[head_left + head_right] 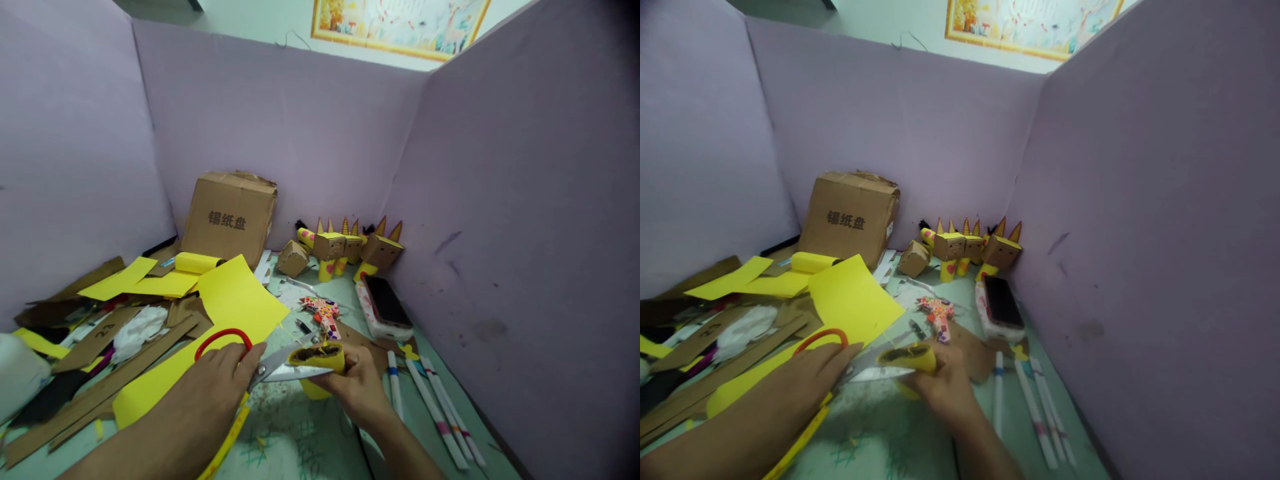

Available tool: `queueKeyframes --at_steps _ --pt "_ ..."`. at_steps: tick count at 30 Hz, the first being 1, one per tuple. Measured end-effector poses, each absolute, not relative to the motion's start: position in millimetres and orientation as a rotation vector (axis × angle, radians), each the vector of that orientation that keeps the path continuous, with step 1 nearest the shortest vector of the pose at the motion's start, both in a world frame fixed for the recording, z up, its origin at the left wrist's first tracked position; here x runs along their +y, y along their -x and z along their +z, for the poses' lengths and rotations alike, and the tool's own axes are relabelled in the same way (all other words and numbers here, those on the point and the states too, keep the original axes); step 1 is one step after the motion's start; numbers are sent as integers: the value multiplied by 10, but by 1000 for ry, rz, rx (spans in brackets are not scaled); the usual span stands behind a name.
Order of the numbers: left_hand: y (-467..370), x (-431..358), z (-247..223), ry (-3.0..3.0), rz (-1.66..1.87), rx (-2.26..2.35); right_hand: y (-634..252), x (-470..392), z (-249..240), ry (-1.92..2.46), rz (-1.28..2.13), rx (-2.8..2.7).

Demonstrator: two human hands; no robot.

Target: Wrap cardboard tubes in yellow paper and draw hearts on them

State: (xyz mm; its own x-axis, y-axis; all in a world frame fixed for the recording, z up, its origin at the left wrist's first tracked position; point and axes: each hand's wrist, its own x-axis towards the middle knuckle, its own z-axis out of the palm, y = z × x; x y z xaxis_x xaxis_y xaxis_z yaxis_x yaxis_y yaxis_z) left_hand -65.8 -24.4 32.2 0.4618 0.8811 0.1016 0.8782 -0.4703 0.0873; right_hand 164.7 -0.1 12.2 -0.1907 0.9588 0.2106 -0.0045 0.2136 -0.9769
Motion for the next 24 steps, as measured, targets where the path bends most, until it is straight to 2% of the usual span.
queueKeyframes --at_steps 24 --pt "671 -210 342 -2861 6 1581 -1626 -14 114 928 1250 -1433"
